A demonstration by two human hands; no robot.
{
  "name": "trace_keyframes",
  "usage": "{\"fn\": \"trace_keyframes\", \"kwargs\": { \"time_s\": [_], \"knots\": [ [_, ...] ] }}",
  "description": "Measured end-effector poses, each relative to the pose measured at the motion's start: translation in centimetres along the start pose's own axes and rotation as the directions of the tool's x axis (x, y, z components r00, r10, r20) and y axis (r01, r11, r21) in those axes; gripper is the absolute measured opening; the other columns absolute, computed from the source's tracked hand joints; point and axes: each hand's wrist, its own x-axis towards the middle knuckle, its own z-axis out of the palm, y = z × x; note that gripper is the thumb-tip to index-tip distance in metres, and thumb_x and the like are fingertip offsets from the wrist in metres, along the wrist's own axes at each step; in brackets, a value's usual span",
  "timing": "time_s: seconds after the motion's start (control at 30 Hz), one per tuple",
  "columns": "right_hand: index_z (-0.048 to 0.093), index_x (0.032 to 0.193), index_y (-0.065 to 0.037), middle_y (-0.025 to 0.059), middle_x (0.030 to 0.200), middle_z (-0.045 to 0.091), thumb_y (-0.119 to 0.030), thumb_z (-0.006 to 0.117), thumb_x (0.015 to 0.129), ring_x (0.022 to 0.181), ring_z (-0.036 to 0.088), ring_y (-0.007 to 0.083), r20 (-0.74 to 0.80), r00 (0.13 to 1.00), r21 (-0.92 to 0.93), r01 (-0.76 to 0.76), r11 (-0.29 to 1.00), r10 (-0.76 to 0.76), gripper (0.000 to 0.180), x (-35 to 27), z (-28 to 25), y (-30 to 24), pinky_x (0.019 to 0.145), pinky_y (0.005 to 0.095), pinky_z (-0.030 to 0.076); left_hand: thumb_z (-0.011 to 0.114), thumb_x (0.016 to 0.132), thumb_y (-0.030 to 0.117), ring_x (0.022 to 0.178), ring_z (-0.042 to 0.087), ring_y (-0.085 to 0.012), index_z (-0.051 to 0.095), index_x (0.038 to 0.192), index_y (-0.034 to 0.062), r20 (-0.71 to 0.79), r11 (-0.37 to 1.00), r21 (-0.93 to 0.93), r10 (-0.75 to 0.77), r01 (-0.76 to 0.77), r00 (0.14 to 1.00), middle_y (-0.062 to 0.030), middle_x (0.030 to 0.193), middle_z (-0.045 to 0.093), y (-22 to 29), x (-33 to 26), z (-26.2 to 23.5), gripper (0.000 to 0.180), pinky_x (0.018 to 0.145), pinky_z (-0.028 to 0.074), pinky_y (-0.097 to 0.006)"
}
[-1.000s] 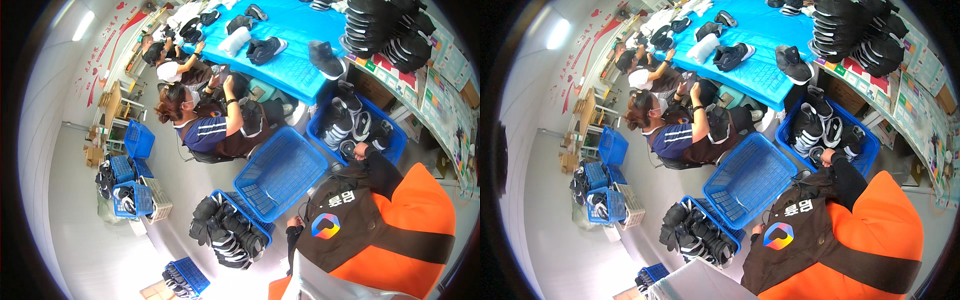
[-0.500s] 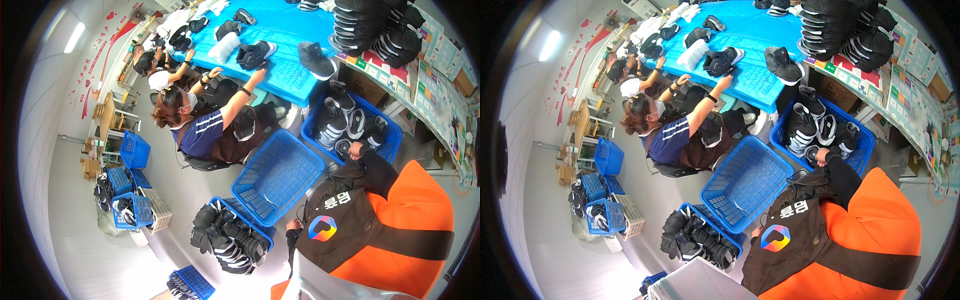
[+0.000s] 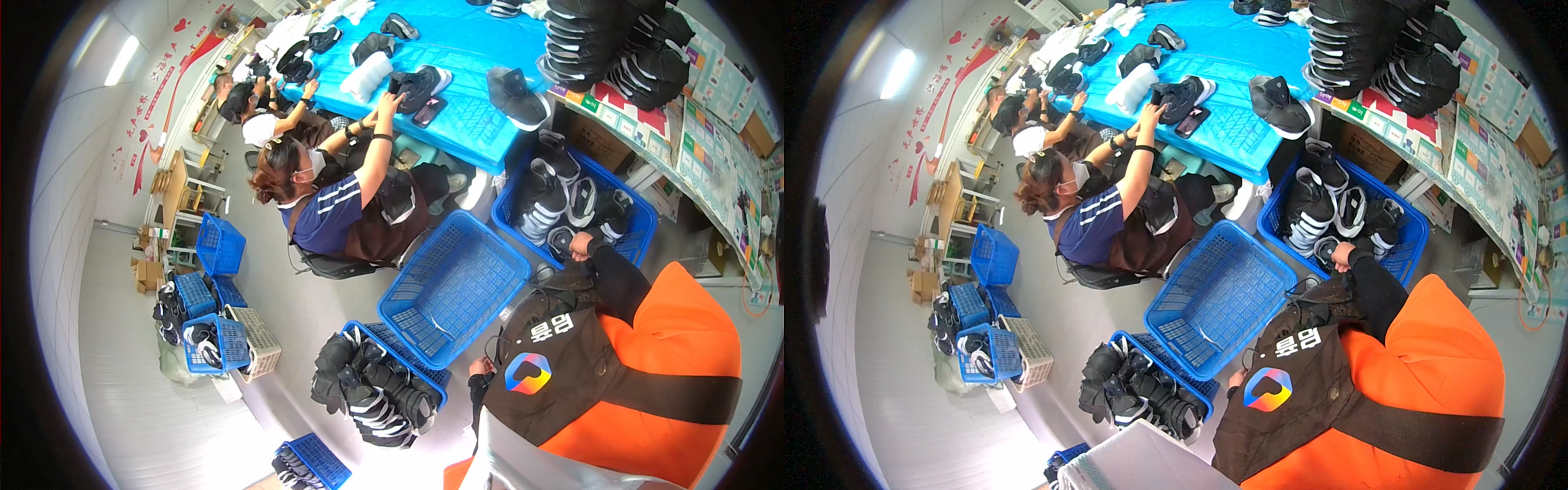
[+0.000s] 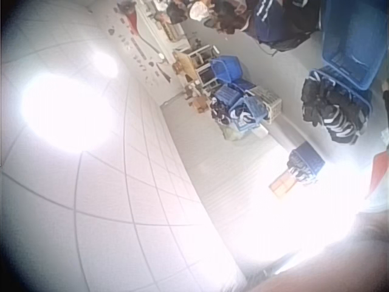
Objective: The person handles black shoes, using a handheld tool on the edges of the soles and placing them into blue plastic crates. They also scan a QR code on a box using a mobile phone.
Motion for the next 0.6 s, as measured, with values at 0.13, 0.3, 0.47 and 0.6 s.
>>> {"fn": "trace_keyframes", "kwargs": {
  "time_s": [0.13,0.3,0.47,0.6],
  "knots": [
    [0.072,0.076,0.004,0.0140,0.070,0.073,-0.019,0.060,0.091,0.049,0.067,0.0221,0.013,0.999,0.016,-0.030,0.999,0.030,0.030,-0.3,-0.2,-0.1,0.043,0.0326,0.052,0.051,0.097,0.030,0.082,0.068,-0.0272,0.070,0.102,0.0048,-0.001,0.999,0.040,0.018,-0.018,1.000,-0.0126,0.085,0.070,0.1,0.1,0.0,0.032,0.075,0.052,-0.038],
    [0.072,0.074,0.002,0.0122,0.066,0.072,-0.020,0.060,0.091,0.045,0.065,0.0203,0.030,0.999,-0.003,-0.037,0.999,0.037,0.030,0.0,-0.2,0.2,0.041,0.0310,0.050,0.051,0.097,0.030,0.083,0.068,-0.0275,0.070,0.103,0.0050,-0.006,0.995,0.095,0.038,-0.038,0.999,-0.0128,0.086,0.070,0.3,0.1,0.1,0.032,0.076,0.052,-0.038],
    [0.072,0.074,0.002,0.0117,0.067,0.072,-0.020,0.061,0.091,0.045,0.065,0.0197,0.017,0.998,0.053,-0.057,0.997,0.056,0.030,0.2,-0.3,1.2,0.041,0.0310,0.050,0.051,0.097,0.030,0.083,0.068,-0.0278,0.070,0.103,0.0051,0.002,0.987,0.150,0.059,-0.058,0.998,-0.0130,0.086,0.070,0.6,0.1,0.2,0.032,0.077,0.052,-0.038],
    [0.072,0.075,0.002,0.0116,0.067,0.072,-0.021,0.060,0.091,0.046,0.065,0.0199,-0.008,0.998,0.065,-0.066,0.996,0.066,0.030,-0.4,-0.1,0.8,0.041,0.0311,0.050,0.052,0.096,0.030,0.084,0.069,-0.0280,0.070,0.104,0.0052,-0.003,0.981,0.180,0.069,-0.068,0.998,-0.0132,0.086,0.070,0.5,0.1,0.2,0.032,0.077,0.053,-0.038]
  ]
}}
